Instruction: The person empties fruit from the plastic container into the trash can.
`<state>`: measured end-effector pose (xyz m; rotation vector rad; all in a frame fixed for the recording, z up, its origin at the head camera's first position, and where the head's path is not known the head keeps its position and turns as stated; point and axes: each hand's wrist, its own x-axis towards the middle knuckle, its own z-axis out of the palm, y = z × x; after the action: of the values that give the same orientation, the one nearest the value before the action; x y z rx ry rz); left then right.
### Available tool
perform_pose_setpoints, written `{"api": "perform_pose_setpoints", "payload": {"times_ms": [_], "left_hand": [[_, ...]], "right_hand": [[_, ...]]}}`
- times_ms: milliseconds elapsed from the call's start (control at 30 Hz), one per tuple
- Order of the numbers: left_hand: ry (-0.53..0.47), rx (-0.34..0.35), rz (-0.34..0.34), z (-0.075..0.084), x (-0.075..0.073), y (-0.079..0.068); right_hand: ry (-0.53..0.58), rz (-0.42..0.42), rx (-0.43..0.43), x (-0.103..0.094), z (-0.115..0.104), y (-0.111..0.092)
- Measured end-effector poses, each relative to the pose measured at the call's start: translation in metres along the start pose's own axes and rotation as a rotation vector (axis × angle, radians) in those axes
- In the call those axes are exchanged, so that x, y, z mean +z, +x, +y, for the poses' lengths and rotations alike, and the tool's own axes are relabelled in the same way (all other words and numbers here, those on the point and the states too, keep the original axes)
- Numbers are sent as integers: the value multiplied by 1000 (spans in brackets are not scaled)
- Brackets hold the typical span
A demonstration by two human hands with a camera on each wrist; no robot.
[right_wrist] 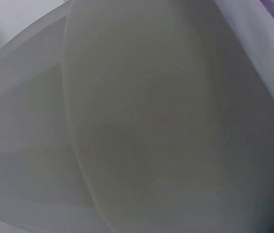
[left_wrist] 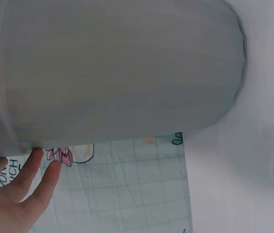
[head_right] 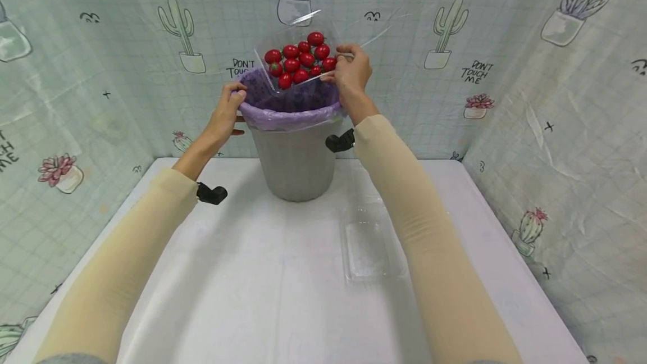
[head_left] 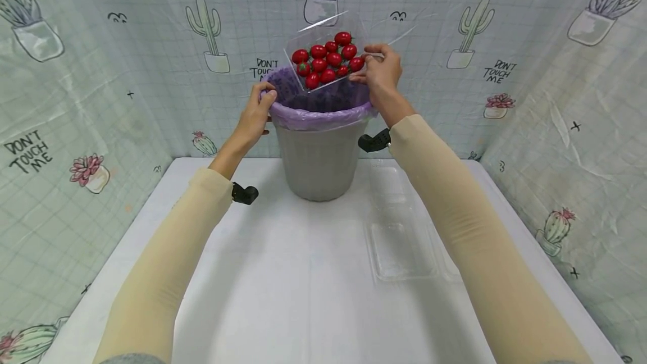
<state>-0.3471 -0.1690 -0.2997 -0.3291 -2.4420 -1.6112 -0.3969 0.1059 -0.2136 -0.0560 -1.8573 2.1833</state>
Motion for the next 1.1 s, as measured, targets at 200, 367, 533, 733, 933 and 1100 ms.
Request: {"api": "perform_pose_setpoints", "payload": {"times_ms": [200,367,533,733,933,1100], "left_hand": [[10,4,-4,0,0,0],[4,1,-10,1,0,-1],[3,0,-14,1,0,0],[7,-4,-17,0,-1,-1],[-10,-4,-16,1,-2,-2],[-20,3,-21,2,-2,-2]], "right_hand": [[-36,-5,-18,-1,1,-3],[-48,0,-39,-2,2,-4],[-51,-2,-44,-2,2,-5],[-69,-10,-52,-2,2,-5],[-64,-18,-51,-1,1,-5],[-44,-12,-56,-1,1,-4]]}}
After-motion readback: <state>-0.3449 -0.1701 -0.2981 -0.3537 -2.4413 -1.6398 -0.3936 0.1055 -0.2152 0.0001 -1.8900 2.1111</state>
